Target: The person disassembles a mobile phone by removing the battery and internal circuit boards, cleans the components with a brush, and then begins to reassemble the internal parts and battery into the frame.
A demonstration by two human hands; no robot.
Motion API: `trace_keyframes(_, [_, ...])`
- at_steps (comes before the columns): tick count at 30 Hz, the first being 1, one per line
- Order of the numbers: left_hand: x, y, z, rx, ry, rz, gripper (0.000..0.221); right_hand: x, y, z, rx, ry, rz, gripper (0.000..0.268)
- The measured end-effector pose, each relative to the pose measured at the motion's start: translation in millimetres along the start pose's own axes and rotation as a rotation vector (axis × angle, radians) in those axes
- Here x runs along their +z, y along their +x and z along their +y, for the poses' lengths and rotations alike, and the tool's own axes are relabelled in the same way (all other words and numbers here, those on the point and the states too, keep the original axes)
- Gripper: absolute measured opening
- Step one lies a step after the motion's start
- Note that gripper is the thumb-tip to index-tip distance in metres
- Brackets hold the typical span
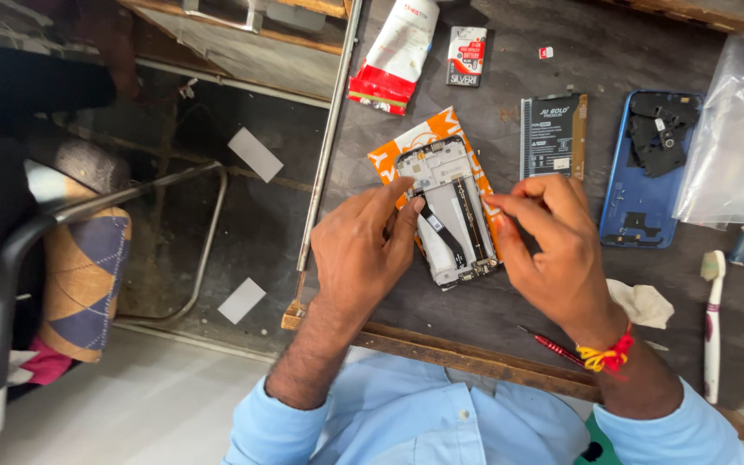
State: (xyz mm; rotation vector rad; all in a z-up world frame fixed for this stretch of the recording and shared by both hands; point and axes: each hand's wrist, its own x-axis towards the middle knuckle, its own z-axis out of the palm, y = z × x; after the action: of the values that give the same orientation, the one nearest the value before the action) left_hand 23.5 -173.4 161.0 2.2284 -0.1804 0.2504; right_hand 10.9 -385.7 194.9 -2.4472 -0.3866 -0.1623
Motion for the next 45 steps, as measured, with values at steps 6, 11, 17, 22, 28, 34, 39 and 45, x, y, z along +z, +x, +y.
trace_keyframes(6, [3.8, 2.5, -0.2, 0.044, 0.081, -0.024, 0.022, -6.5, 29.8, 1.3, -0.115, -0.003, -0.141, 0.034])
trace_keyframes(11, [4.4, 0.3, -2.2, 0.064, 0.088, -0.024, 0.015, -5.3, 47.5, -3.0, -0.146, -0.078, -0.257, 0.037])
trace_keyframes(17, [1.7, 3.1, -0.4, -0.027, 0.008, -0.065, 0.011, -4.4, 52.9, 0.5, -0.139, -0.092, -0.302, 0.032])
trace_keyframes(22, [-4.9, 6.7, 7.1, 0.048, -0.138, 0.008, 0.012, -7.1, 57.4, 6.0, -0.086, 0.036, -0.329, 0.019])
trace_keyframes(28, [-4.9, 9.2, 7.1, -0.083, -0.349, -0.124, 0.013, -9.3, 61.0, 16.8, -0.065, 0.179, -0.365, 0.017])
trace_keyframes(34, [-5.0, 5.8, 2.2, -0.155, -0.580, -0.308, 0.019, -11.7, 48.8, 22.3, 0.213, 0.378, -0.425, 0.027])
trace_keyframes(39, [-6.5, 3.8, 1.1, -0.200, -0.752, -0.386, 0.039, -16.2, 33.5, 22.0, 0.245, 0.497, -0.372, 0.034])
trace_keyframes(45, [0.0, -11.9, 10.9, -0.249, -0.878, -0.417, 0.052, -30.1, 15.8, 19.4, 0.276, 0.572, -0.361, 0.038])
